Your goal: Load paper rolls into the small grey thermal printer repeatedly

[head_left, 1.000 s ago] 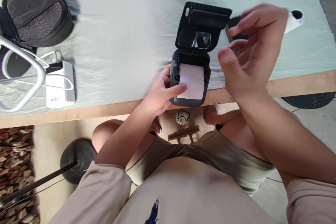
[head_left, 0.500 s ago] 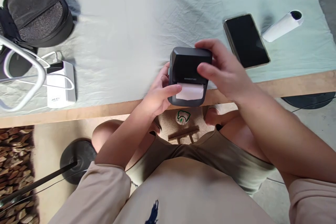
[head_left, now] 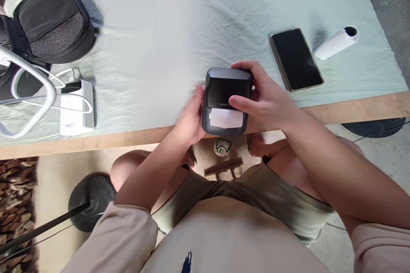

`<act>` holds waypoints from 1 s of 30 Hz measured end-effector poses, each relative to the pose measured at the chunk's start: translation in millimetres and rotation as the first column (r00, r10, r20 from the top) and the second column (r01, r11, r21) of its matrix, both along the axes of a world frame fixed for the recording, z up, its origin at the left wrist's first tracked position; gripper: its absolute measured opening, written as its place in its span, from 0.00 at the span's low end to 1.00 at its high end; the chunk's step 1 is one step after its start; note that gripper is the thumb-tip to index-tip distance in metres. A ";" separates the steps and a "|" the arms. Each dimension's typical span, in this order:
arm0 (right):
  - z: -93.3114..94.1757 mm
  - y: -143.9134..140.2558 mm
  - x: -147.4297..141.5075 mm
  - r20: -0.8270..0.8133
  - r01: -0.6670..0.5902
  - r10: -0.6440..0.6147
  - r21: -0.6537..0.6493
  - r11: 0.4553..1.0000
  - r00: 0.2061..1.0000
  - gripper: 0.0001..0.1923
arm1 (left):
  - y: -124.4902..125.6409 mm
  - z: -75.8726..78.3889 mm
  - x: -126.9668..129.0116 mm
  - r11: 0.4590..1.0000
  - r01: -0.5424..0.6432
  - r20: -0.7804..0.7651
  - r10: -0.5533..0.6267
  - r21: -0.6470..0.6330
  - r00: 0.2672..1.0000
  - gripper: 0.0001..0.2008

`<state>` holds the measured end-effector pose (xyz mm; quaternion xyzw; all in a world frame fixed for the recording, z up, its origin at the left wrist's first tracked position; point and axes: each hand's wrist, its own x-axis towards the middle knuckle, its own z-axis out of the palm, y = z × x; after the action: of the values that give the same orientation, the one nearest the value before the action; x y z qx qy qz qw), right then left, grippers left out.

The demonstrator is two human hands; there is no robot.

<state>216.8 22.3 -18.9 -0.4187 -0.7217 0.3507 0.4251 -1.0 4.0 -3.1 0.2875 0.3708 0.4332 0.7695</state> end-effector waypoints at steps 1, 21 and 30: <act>-1.3 1.1 1.2 0.006 0.016 -0.016 0.004 1.000 1.000 0.30 | 0.4 -0.8 1.1 1.000 -0.019 -0.002 0.019 -0.009 1.000 0.29; 33.3 2.1 19.0 0.005 0.242 -0.263 0.371 0.897 0.965 0.23 | 3.0 7.5 4.5 1.000 -0.008 0.043 0.009 -0.024 0.999 0.14; 45.4 -3.9 6.1 -0.042 0.281 -0.284 0.336 0.899 0.958 0.05 | 1.4 5.9 0.3 0.999 0.035 0.065 -0.038 0.040 0.997 0.18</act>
<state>222.9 18.4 26.5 -0.4409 -0.7046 0.1544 0.5342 -0.7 5.4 2.8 0.2948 0.3313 0.4355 0.7834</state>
